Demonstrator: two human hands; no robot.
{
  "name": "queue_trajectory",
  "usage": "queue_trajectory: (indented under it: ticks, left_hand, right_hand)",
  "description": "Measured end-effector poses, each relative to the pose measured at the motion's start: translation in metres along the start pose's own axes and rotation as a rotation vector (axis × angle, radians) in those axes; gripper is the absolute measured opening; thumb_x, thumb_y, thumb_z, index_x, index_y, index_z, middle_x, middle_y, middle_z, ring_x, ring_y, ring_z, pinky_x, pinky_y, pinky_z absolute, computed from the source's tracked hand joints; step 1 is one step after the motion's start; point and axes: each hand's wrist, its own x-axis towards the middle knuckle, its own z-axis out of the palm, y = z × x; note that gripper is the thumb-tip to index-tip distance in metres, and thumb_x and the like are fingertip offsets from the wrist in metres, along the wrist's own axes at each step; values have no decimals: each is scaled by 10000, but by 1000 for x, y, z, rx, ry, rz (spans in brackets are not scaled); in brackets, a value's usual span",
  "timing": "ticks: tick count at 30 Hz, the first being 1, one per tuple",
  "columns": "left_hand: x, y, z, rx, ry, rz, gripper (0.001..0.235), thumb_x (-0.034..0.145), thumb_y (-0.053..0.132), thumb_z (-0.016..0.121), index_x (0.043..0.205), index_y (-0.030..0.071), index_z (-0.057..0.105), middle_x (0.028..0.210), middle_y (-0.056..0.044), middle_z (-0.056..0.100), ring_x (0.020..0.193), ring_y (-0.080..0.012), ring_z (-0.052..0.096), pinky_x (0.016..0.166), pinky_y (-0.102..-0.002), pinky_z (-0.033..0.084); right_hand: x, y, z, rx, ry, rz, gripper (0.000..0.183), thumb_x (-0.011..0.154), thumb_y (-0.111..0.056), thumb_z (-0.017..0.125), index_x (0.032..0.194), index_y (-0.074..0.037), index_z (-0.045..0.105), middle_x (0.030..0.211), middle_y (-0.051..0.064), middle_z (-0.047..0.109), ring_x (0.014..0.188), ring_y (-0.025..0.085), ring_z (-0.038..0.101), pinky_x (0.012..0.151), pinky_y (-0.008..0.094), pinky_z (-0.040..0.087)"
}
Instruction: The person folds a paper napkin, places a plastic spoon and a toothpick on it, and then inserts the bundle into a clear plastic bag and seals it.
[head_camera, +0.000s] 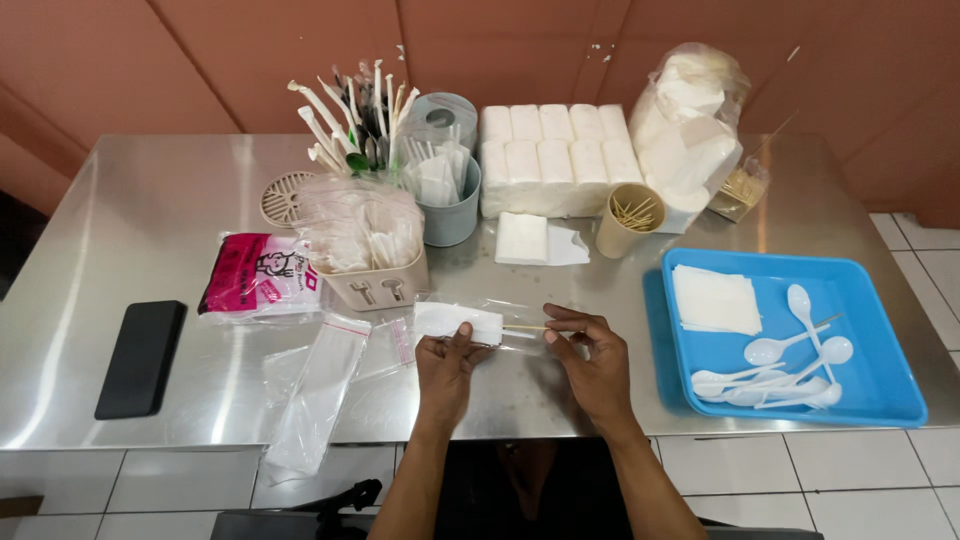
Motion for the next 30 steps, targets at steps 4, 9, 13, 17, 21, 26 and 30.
queue_trajectory:
  ticks: [4,9,13,17,21,26,30]
  left_hand:
    - [-11,21,21,3,-4,2,291,1065,162,882,1293,29,760,985,-145,896,825,-282,895,864,-479,793]
    - [-22,30,28,301,70,-31,502,916,256,1077,957,2,647,793,-144,797,735,-240,821,764,-443,733]
    - [-33,59,53,340,43,-3,361,915,183,1066,866,-9,764,717,-139,800,636,-218,808,684,-393,723]
    - [-43,79,70,387,70,-6,397,880,214,1091,869,-7,761,687,-128,751,602,-194,739,643,-363,672]
    - [-37,68,59,415,110,27,405,878,225,1090,947,0,760,747,-94,729,671,-181,706,683,-346,623]
    - [-36,61,53,418,132,33,418,866,242,1099,989,-5,784,772,-79,719,687,-175,692,694,-357,627]
    - [-25,31,25,414,143,37,380,883,223,1094,976,6,796,745,-26,678,657,-114,620,634,-292,543]
  right_hand:
    - [0,0,10,17,-9,32,146,1041,-75,877,1182,-41,898,1383,188,878,1338,256,687,1030,360,513]
    - [3,10,14,-8,-31,-2,111,1024,-101,907,1129,-65,918,1327,156,897,1317,222,708,1045,339,496]
    - [4,4,16,-26,-65,10,111,1021,-115,913,1125,-77,924,1314,147,908,1331,227,723,1066,356,503]
    - [4,1,19,-37,-85,-13,109,1031,-89,895,1128,-56,933,1259,168,920,1294,260,746,1092,398,531]
    - [-3,-10,21,-28,-106,26,190,1088,-130,835,1233,-41,920,1191,162,867,1145,189,602,1031,399,496]
    - [-4,-1,14,13,-114,9,225,1126,-176,782,1252,-47,918,1214,183,870,1177,208,657,1038,390,502]
    - [-4,9,10,0,-177,-131,297,1185,-215,684,1285,-58,915,1182,197,868,1177,273,681,1090,449,492]
